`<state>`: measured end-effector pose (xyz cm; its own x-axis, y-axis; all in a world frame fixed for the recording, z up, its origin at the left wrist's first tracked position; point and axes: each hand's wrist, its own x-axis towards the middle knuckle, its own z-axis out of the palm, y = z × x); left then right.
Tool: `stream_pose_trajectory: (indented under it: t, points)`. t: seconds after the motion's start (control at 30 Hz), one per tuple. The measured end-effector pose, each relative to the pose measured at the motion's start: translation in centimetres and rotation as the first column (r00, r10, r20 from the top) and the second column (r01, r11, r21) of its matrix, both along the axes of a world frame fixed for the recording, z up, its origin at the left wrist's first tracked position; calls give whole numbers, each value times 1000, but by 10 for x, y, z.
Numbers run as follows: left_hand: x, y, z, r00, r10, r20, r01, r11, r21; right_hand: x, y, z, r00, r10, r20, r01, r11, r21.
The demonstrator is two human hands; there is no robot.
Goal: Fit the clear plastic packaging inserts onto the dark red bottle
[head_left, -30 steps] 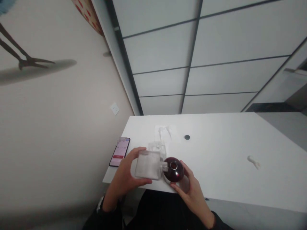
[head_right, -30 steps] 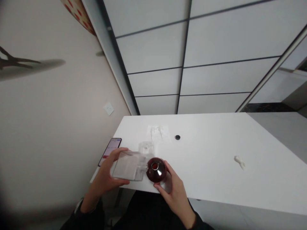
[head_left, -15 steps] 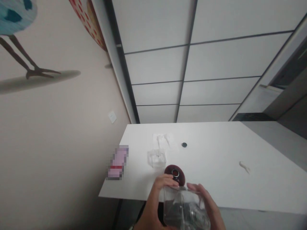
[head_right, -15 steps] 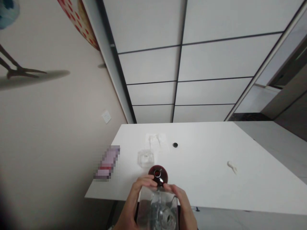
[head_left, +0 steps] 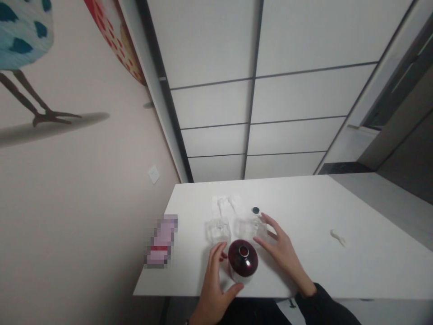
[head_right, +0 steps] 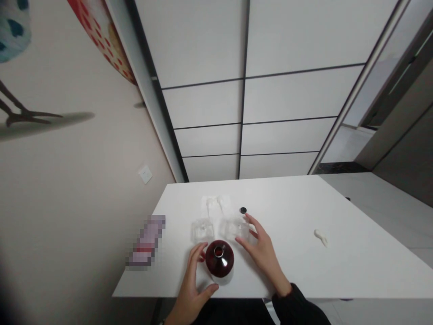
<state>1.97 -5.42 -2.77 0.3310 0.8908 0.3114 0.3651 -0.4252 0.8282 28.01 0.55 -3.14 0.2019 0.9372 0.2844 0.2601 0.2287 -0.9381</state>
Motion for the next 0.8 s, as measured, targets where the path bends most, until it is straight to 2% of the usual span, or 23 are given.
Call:
stream_pose_trajectory:
  t: [0.13,0.33,0.43,0.57,0.6,0.7,0.8]
  points:
    - [3,1,-10,1000,23,12,-22,994,-111,-15,18,-11,980,197,-33,-199,975,-95]
    - [6,3,-18,995,102,-18,-104,981,-166,-26,20,-18,954,290,-76,-298,945,-133]
    - [6,3,-23,991,129,-30,-132,980,-148,-22,12,-25,963,256,-84,-263,962,-74]
    - [8,1,-23,996,90,-9,-90,984,-152,-13,-21,-34,991,34,-131,-37,999,-17]
    - [10,-1,-21,998,65,0,-64,986,-154,-11,-32,-36,990,20,-138,-22,1000,-14]
    - [17,-3,-11,999,-29,14,31,988,-152,-12,-64,-41,986,96,-137,-96,995,12]
    - [17,1,5,990,-131,-47,127,988,-84,-15,-83,-42,993,94,-68,-92,995,37]
